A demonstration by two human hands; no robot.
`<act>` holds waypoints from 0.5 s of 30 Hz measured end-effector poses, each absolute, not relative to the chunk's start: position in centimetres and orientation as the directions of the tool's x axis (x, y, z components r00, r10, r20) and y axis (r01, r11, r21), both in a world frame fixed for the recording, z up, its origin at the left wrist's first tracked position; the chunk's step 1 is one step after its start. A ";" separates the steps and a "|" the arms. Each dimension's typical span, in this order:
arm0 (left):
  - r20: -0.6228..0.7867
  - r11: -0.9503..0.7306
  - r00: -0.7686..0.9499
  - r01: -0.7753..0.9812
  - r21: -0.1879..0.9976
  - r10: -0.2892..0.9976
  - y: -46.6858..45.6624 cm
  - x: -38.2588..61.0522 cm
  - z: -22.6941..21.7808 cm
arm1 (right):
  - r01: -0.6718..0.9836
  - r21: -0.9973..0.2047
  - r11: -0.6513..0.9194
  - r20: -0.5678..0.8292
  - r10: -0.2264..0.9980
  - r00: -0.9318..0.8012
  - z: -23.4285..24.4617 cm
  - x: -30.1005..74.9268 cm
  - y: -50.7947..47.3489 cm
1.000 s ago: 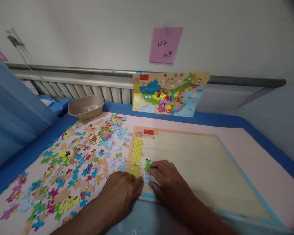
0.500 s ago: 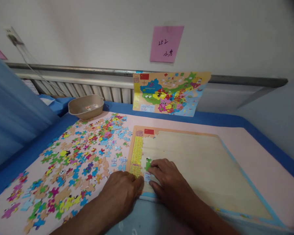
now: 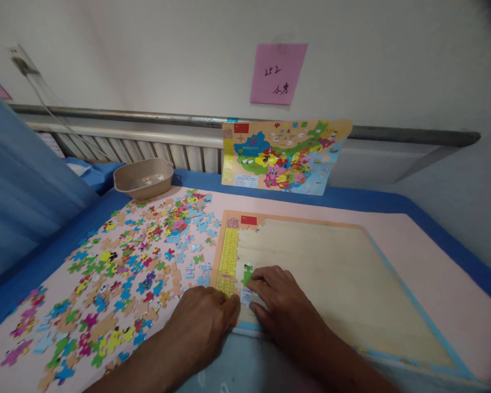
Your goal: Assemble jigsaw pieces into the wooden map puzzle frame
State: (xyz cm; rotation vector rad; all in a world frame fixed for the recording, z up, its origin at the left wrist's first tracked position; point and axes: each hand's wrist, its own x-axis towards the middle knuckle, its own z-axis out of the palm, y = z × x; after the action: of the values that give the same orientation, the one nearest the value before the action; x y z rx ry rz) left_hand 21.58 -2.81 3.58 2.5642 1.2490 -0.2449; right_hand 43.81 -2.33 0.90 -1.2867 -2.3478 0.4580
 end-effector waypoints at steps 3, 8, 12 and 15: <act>-0.272 -0.589 0.616 0.788 0.180 0.740 -2.8 21.5 3.5 | 0.711 -0.479 0.515 0.201 0.853 -0.482 0.8 43.8 -2.3; -0.287 -0.589 0.615 0.788 0.181 0.735 -3.0 21.6 3.6 | 0.699 -0.483 0.528 0.234 0.847 -0.478 0.6 43.9 -2.4; -0.276 -0.589 0.615 0.788 0.181 0.738 -3.0 21.6 3.8 | 0.708 -0.470 0.527 0.250 0.849 -0.466 0.6 43.8 -2.4; -0.255 -0.590 0.618 0.786 0.184 0.744 -2.9 21.6 3.6 | 0.732 -0.444 0.518 0.262 0.856 -0.447 0.6 43.5 -2.5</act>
State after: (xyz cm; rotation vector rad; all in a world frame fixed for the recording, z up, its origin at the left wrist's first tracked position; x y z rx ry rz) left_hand 21.64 -2.91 3.59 2.5670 1.2442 -0.2180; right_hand 43.51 -2.50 0.60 -1.2989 -2.3089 0.3685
